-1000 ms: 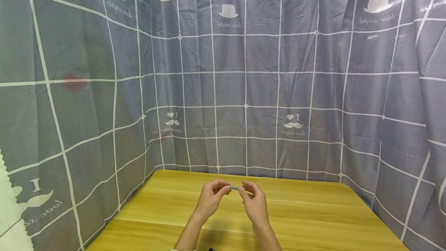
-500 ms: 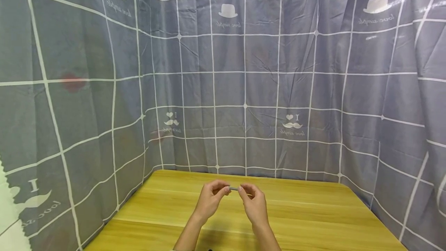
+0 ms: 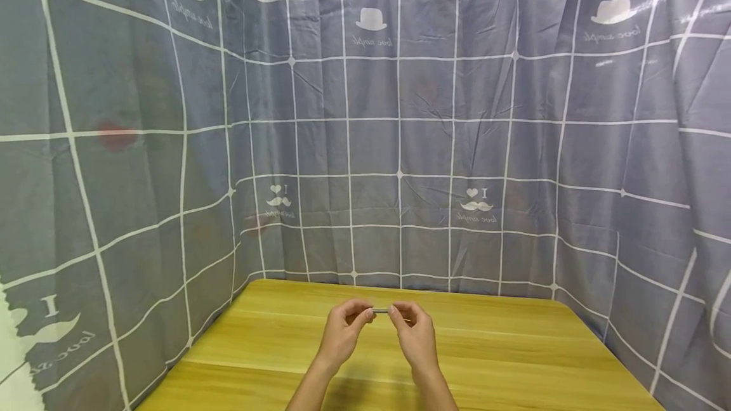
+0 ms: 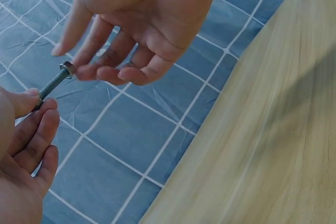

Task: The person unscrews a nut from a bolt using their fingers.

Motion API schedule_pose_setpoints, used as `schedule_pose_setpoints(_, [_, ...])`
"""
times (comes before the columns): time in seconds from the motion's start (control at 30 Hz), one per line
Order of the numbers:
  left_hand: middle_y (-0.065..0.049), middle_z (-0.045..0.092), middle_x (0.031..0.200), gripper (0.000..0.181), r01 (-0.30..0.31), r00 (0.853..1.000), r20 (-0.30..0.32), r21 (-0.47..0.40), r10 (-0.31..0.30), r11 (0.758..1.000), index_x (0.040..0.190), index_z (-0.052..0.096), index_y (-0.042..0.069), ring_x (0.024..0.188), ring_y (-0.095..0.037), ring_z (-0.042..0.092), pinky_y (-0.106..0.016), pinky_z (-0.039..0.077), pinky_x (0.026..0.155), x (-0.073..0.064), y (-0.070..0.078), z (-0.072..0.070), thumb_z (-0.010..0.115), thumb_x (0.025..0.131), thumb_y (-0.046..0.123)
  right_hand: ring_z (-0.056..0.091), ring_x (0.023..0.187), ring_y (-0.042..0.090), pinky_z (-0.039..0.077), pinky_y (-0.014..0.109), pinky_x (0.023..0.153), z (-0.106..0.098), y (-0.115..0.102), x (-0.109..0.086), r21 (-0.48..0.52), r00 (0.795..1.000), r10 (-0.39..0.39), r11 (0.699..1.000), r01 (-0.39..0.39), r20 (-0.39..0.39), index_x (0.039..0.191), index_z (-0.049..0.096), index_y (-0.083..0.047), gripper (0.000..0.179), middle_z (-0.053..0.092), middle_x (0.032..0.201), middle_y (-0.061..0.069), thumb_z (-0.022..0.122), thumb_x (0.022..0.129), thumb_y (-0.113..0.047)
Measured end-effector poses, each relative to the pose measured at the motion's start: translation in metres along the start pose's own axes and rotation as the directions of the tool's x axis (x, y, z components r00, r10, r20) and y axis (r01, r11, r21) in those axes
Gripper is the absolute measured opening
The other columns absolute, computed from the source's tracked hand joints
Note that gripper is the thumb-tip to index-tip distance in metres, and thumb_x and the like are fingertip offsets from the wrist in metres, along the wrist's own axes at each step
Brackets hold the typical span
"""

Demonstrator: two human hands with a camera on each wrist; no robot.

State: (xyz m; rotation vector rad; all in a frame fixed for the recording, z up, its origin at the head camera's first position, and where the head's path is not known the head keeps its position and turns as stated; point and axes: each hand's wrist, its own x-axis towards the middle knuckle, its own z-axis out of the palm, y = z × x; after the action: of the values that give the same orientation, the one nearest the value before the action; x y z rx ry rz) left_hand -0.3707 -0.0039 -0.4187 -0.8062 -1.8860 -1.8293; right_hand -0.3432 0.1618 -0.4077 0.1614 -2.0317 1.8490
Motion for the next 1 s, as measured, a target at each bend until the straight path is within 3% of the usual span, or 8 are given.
schedule_pose_setpoints(0.13, [-0.014,0.074,0.096,0.012,-0.019,0.999,-0.033,0.001,0.019,1.000,0.108,0.074,-0.001,0.089,-0.025,0.071,-0.029,0.056,0.081,-0.0004,-0.0003,-0.0013,0.068,0.101,0.006,0.062,0.095,0.022,0.053,0.034,0.080,0.0003,-0.0005,0.0004,0.016,1.000,0.000,1.000,0.000,0.002,0.116,0.070,0.004,0.025,0.071,0.104,0.010,0.069,0.102,-0.016])
schedule_pose_setpoints(0.3, [-0.016,0.074,0.096,0.013,-0.045,0.998,-0.053,-0.005,0.045,0.999,0.109,0.074,-0.002,0.088,-0.022,0.071,-0.030,0.057,0.080,0.0014,0.0003,-0.0011,0.067,0.101,0.005,0.062,0.097,0.022,0.053,0.038,0.082,0.0007,-0.0024,0.0005,0.017,1.000,0.012,1.000,-0.012,0.002,0.123,0.067,0.002,0.032,0.070,0.111,0.010,0.070,0.102,-0.022])
schedule_pose_setpoints(0.43, [-0.017,0.074,0.097,0.012,-0.034,0.998,-0.048,-0.011,0.033,0.999,0.109,0.074,-0.002,0.089,-0.022,0.071,-0.030,0.057,0.080,0.0021,0.0004,-0.0010,0.067,0.101,0.004,0.061,0.097,0.022,0.053,0.035,0.082,0.0010,-0.0020,0.0008,0.011,1.000,-0.001,1.000,0.000,0.023,0.121,0.069,0.003,0.029,0.070,0.109,0.011,0.068,0.103,-0.020])
schedule_pose_setpoints(0.57, [-0.018,0.073,0.099,0.013,-0.017,0.999,-0.050,-0.021,0.016,1.000,0.110,0.074,-0.002,0.089,-0.019,0.070,-0.029,0.056,0.082,0.0016,0.0008,-0.0019,0.067,0.101,0.004,0.064,0.104,0.026,0.054,0.034,0.084,0.0024,-0.0008,0.0006,0.040,0.999,-0.024,0.999,0.022,0.049,0.124,0.066,0.004,0.026,0.069,0.119,0.014,0.068,0.101,-0.010])
schedule_pose_setpoints(0.67, [-0.017,0.074,0.098,0.013,-0.020,0.999,-0.050,-0.020,0.019,1.000,0.110,0.074,-0.002,0.089,-0.018,0.070,-0.029,0.056,0.081,0.0009,0.0001,-0.0025,0.067,0.101,0.004,0.065,0.105,0.028,0.055,0.036,0.084,0.0033,0.0002,0.0002,0.044,0.999,-0.020,0.999,0.018,0.047,0.130,0.064,0.003,0.033,0.067,0.122,0.015,0.069,0.102,-0.013])
schedule_pose_setpoints(0.8, [-0.015,0.074,0.097,0.012,-0.029,0.999,-0.045,-0.015,0.029,0.999,0.109,0.074,-0.001,0.089,-0.022,0.071,-0.028,0.056,0.080,0.0002,-0.0005,-0.0024,0.068,0.100,0.004,0.063,0.099,0.023,0.055,0.035,0.083,0.0036,0.0012,-0.0004,0.019,1.000,-0.002,1.000,0.001,0.030,0.125,0.066,0.005,0.032,0.069,0.114,0.012,0.067,0.104,-0.020])
schedule_pose_setpoints(0.9, [-0.015,0.074,0.097,0.012,-0.034,0.998,-0.045,-0.016,0.033,0.999,0.108,0.074,-0.001,0.088,-0.023,0.071,-0.028,0.056,0.080,0.0003,-0.0006,-0.0018,0.067,0.100,0.004,0.063,0.100,0.022,0.054,0.033,0.083,0.0032,0.0012,-0.0006,0.023,0.999,-0.015,1.000,0.014,0.028,0.120,0.069,0.005,0.025,0.070,0.113,0.014,0.067,0.103,-0.014])
schedule_pose_setpoints(1.0, [-0.013,0.074,0.097,0.012,-0.030,0.999,-0.042,-0.024,0.029,0.999,0.109,0.074,-0.001,0.089,-0.020,0.071,-0.029,0.056,0.081,0.0006,-0.0003,-0.0007,0.067,0.100,0.005,0.064,0.104,0.024,0.053,0.034,0.085,0.0028,0.0000,-0.0012,0.040,0.999,-0.032,0.999,0.030,0.029,0.124,0.067,0.003,0.027,0.068,0.121,0.017,0.069,0.101,-0.010])
